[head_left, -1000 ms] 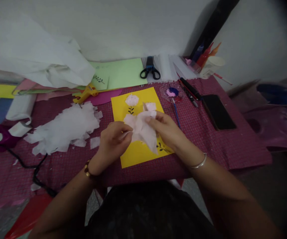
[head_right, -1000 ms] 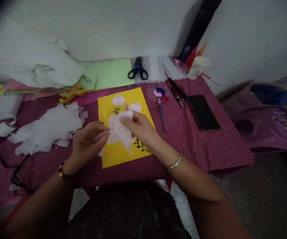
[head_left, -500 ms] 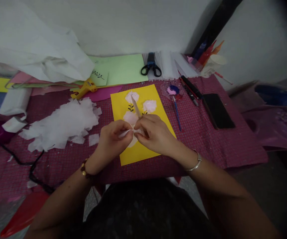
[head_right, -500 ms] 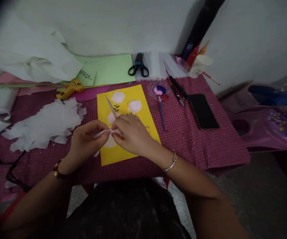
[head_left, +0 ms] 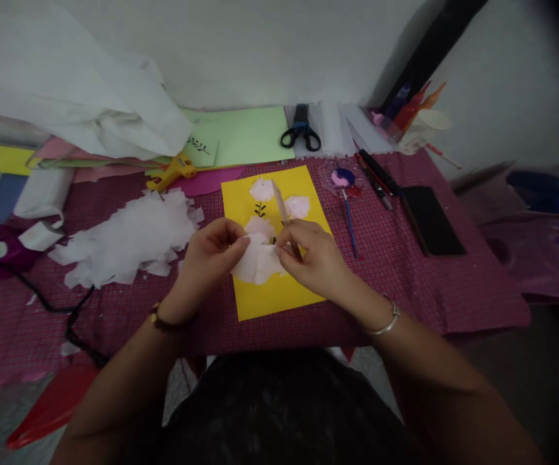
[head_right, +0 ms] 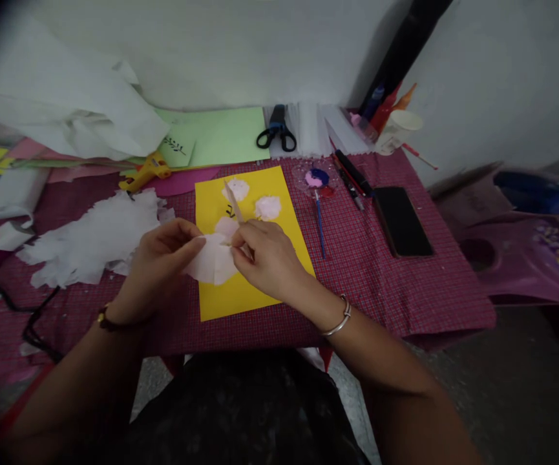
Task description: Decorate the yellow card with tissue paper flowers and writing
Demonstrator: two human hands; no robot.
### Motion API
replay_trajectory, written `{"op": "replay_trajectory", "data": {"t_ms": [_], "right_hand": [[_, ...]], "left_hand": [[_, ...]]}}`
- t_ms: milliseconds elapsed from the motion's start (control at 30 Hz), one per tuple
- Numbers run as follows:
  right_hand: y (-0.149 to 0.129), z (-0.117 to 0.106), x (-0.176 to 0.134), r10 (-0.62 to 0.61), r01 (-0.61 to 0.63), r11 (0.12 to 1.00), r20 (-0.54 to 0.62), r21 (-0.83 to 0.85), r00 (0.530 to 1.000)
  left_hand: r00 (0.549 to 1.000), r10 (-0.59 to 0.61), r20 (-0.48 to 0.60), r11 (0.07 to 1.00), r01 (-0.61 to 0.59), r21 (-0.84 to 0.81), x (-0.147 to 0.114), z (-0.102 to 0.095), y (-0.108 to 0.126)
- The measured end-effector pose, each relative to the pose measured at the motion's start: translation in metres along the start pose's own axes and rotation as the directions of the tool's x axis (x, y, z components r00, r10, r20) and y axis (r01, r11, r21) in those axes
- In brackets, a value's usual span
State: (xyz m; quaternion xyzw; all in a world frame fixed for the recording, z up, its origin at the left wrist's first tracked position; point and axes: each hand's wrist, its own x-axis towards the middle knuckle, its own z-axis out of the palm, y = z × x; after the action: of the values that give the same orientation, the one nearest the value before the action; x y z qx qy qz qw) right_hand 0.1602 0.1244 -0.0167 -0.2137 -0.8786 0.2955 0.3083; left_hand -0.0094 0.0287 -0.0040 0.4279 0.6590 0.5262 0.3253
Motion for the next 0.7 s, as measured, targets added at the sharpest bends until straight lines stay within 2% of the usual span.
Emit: {"op": "replay_trajectory", "data": {"t_ms": [133, 267, 400, 700], "right_hand": [[0.001, -0.002, 0.001, 0.018, -0.017, 1.0, -0.027, 0.016, 0.999], [0.003, -0.003, 0.001, 0.024, -0.024, 1.0, -0.03, 0.001, 0.999], [0.005, -0.005, 0.002, 0.019, -0.021, 0.999, -0.042, -0.044, 0.999], [0.005, -0.012, 0.005, 0.015, -0.019, 0.999, -0.107, -0.036, 0.994]], "left_hand": [[0.996, -0.045, 0.08, 0.976, 0.061, -0.209, 0.003, -0.004, -0.002], [0.989, -0.022, 0.143, 0.967, 0.057, -0.248, 0.007, -0.006, -0.008], [0.994, -0.019, 0.103, 0.952, 0.049, -0.302, 0.01, -0.009, -0.009], [0.994, -0.106, 0.041, 0.908, 0.114, -0.404, 0.015, -0.019, -0.006]]}}
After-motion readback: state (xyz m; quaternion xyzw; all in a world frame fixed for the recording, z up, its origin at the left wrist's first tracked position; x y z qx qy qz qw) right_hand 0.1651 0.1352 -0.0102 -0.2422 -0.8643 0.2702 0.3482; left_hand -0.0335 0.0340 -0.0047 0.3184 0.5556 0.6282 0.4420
